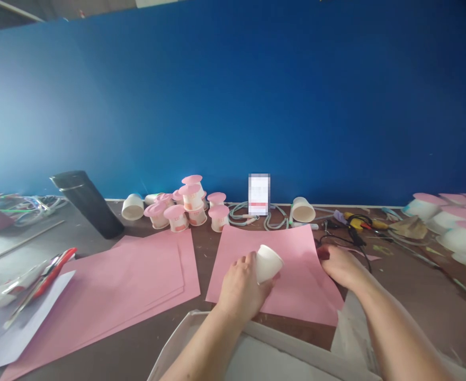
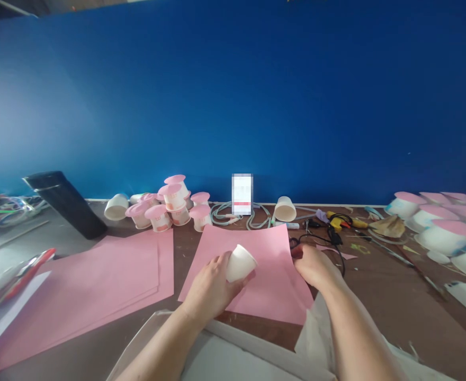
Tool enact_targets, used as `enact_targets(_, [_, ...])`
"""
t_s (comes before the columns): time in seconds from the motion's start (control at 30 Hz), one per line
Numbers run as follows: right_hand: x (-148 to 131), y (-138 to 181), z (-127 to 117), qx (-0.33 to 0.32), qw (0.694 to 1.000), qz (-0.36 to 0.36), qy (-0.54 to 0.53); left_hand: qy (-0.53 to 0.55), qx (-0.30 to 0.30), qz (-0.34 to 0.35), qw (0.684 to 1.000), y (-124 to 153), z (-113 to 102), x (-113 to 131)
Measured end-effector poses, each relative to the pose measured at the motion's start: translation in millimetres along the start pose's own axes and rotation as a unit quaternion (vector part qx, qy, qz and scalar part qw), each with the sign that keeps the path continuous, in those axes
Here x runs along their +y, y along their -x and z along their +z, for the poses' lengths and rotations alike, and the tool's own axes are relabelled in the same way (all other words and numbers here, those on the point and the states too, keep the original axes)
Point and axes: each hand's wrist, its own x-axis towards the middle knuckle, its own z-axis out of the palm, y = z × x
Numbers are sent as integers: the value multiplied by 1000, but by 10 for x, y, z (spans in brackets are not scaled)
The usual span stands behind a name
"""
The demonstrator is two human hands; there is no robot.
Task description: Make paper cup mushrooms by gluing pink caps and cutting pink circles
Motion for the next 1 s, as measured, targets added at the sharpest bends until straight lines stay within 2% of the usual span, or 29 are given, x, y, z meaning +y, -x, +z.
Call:
enact_targets(0.1, [-19, 7, -55, 32, 999, 27, 20, 2, -6, -1, 1000, 7, -6, 0])
enact_targets(0.3, [-110, 132, -231, 168, 984, 53, -32, 6, -6, 2, 1000, 17, -6, -2])
enact_targets(0.43, [-214, 230, -269, 293, 946, 46, -134, -4, -7, 7, 1000, 25, -1, -11])
enact_targets(0.5, [-275, 267, -266, 323, 925, 38, -198, -4, -10, 4, 1000, 32, 4, -12])
enact_targets(0.67, [-454, 349, -249, 337, 891, -47, -302, 25, -5, -1, 1000, 29, -3, -1])
enact_targets(0.8, [-661, 448, -293, 313, 860, -127, -382, 73, 55, -34, 995, -33, -112, -22])
enact_targets(0.93, [-899, 569, -447, 291, 874, -160, -355, 90, 138, -78, 983, -123, -294, -123])
enact_targets(1.0, [-1022, 615, -548, 291, 881, -164, -334, 73, 158, -96, 980, -160, -351, -183])
